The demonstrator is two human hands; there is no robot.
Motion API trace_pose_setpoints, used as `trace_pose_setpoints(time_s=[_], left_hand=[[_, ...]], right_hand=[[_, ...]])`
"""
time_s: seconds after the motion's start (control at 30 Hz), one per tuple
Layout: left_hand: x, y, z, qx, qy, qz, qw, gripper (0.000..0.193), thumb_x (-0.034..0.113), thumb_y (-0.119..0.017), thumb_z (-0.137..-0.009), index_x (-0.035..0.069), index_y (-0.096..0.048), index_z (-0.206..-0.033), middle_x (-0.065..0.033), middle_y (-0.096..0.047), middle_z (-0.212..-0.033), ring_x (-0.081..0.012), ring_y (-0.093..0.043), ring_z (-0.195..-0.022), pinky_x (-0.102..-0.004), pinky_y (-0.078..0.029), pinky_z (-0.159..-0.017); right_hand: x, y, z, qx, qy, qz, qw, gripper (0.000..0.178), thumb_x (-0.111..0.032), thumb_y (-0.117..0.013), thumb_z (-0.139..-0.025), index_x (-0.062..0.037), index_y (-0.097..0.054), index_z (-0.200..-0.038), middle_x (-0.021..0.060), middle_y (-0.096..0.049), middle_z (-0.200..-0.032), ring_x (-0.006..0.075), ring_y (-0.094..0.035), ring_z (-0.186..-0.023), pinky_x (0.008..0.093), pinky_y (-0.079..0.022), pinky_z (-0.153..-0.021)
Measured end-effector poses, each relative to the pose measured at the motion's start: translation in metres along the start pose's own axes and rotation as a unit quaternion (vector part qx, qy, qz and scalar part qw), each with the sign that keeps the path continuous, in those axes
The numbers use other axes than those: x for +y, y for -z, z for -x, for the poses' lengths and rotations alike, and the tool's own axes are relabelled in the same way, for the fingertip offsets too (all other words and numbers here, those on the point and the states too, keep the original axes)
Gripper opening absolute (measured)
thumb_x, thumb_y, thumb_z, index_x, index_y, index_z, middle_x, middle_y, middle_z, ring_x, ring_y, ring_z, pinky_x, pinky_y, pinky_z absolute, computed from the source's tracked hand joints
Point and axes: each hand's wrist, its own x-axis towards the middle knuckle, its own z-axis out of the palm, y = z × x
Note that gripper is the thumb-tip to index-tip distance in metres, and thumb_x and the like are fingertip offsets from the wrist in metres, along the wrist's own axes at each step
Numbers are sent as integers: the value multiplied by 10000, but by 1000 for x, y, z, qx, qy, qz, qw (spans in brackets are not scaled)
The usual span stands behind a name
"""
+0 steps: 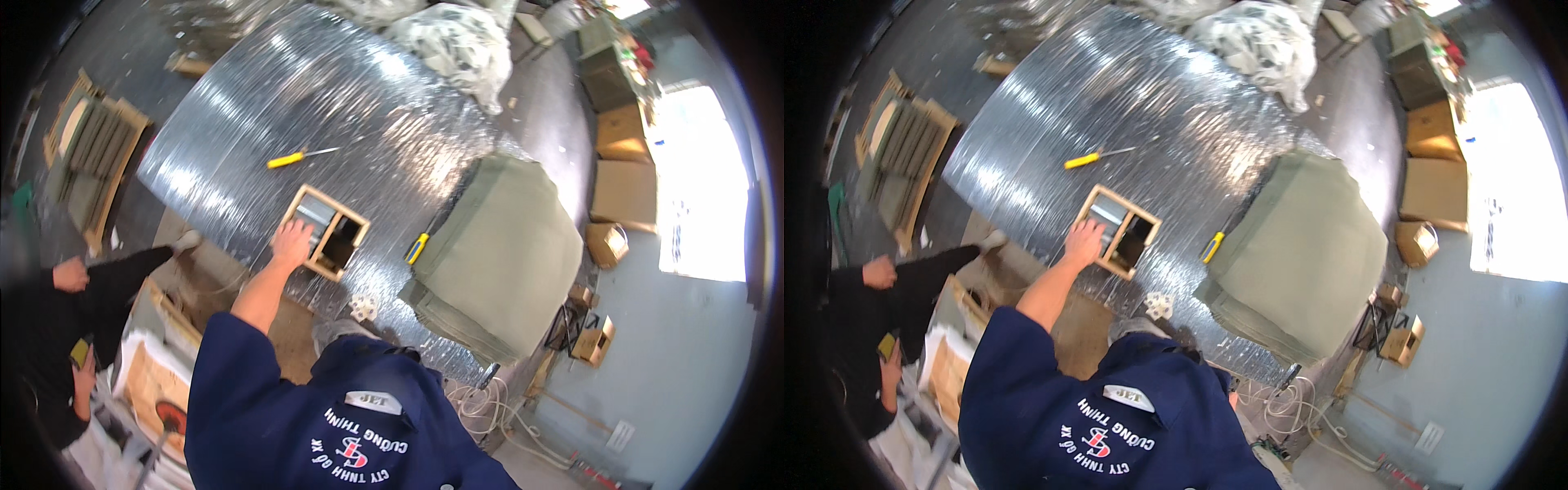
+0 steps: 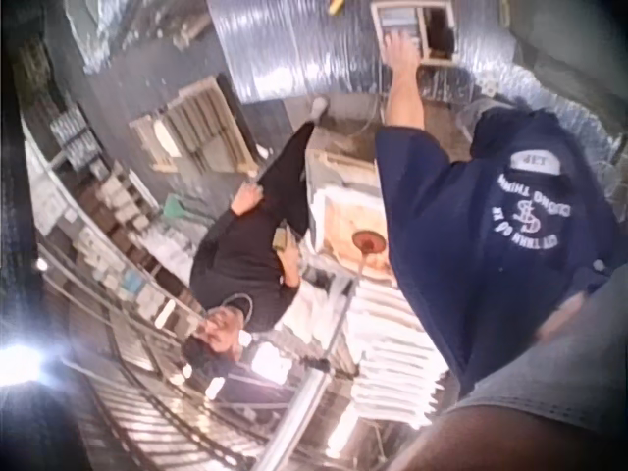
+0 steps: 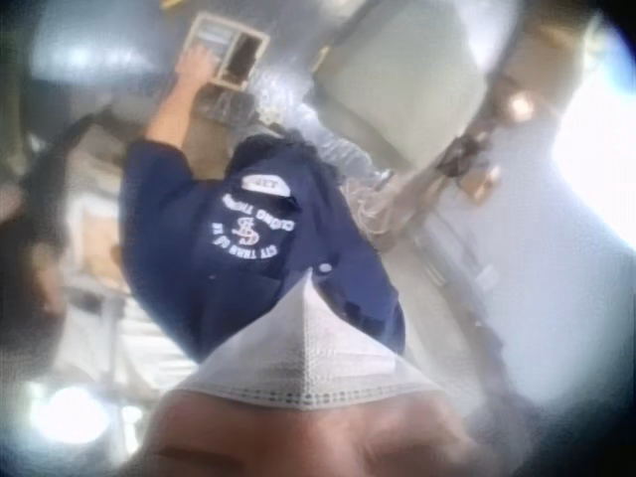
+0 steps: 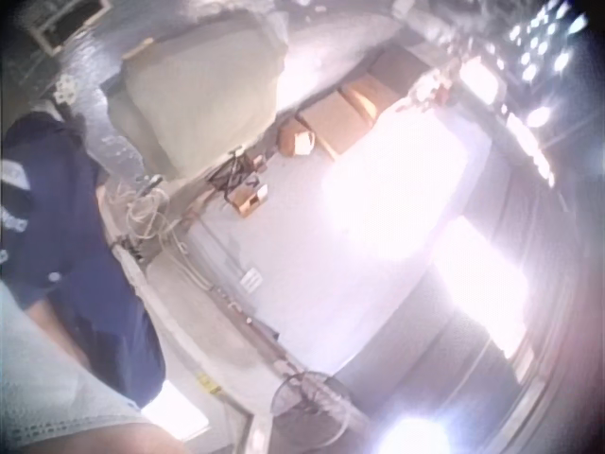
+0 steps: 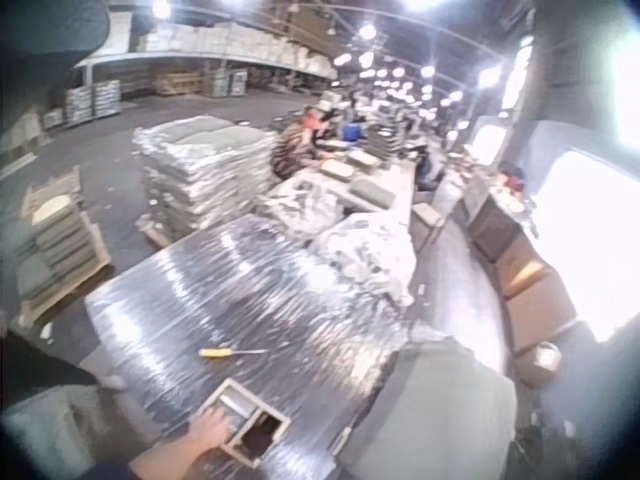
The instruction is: The person places a white fabric layer over a wooden cushion frame, then uses a pneumatic staple gun to secure the fabric around the edges. They smooth the fabric, reposition the frame, and continue stapling until the fabric is taut. Finally, they flip the cushion to show the finished upholstered side.
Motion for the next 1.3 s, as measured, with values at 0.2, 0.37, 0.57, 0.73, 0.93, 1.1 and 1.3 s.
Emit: trace_pose_setpoints(time_s=[0.2, 0.37, 0.57, 0.73, 0.93, 1.1, 1.3], left_hand=[[4, 9, -12, 2, -39, -52, 998, 307, 179, -685, -815, 140, -649, -1117, -100, -545, -1144, -301, -507, -1130, -455, -411, -959], [-4, 1, -19, 25, -88, -58, 994, 264, 196, -705, -788, 122, -666, -1038, -105, -546, -1142, -304, -518, -1126, -466, -415, -937], [-9, 3, -18, 27, -97, -50, 994, 258, 196, -725, -783, 103, -646, -1011, -101, -592, -1057, -299, -549, -1094, -467, -411, -933], [-16, 12, -27, 107, -29, 92, 990, 208, 164, -729, -800, 86, -633, -967, -93, -667, -949, -310, -619, -988, -475, -453, -865], [5, 12, -41, 198, 153, 450, 857, 158, 102, -700, -890, -1, -637, -993, -107, -691, -884, -231, -656, -799, -367, -520, -753], [49, 14, -31, 77, 190, 714, 669, 187, 180, -574, -1001, 28, -664, -1061, -62, -729, -896, -102, -630, -658, -234, -480, -544], [212, 101, -8, -68, 67, 761, 642, 321, 199, -633, -976, -35, -660, -1193, -132, -748, -1030, -169, -698, -851, -290, -554, -768]], right_hand=[[13, -32, -7, 31, -20, -32, 999, 703, -375, -808, -751, -55, -567, -1328, 185, -687, -1170, 305, -649, -1074, 399, -511, -900], [29, -43, -26, 37, -10, -62, 997, 781, -494, -830, -747, -66, -559, -1341, 214, -671, -1252, 354, -614, -1220, 410, -481, -1005], [-38, -18, -4, 66, -26, -29, 997, 858, -461, -846, -746, -86, -503, -1438, 210, -652, -1298, 342, -609, -1240, 390, -476, -1034], [-43, -13, -13, 34, -10, -59, 998, 856, -438, -846, -754, -80, -491, -1446, 206, -654, -1298, 332, -614, -1236, 386, -478, -1033], [-34, -9, -20, 43, -3, -77, 996, 839, -389, -853, -731, -92, -508, -1437, 201, -673, -1261, 335, -638, -1200, 403, -493, -1012], [-56, 19, -38, 164, 26, -145, 975, 796, -153, -814, -649, -80, -551, -1396, 198, -699, -1193, 319, -674, -1131, 398, -527, -953], [-211, 133, 13, 162, 228, -471, 837, 499, 91, -705, -753, -19, -636, -1235, 75, -723, -989, 134, -640, -674, 301, -541, -609]])
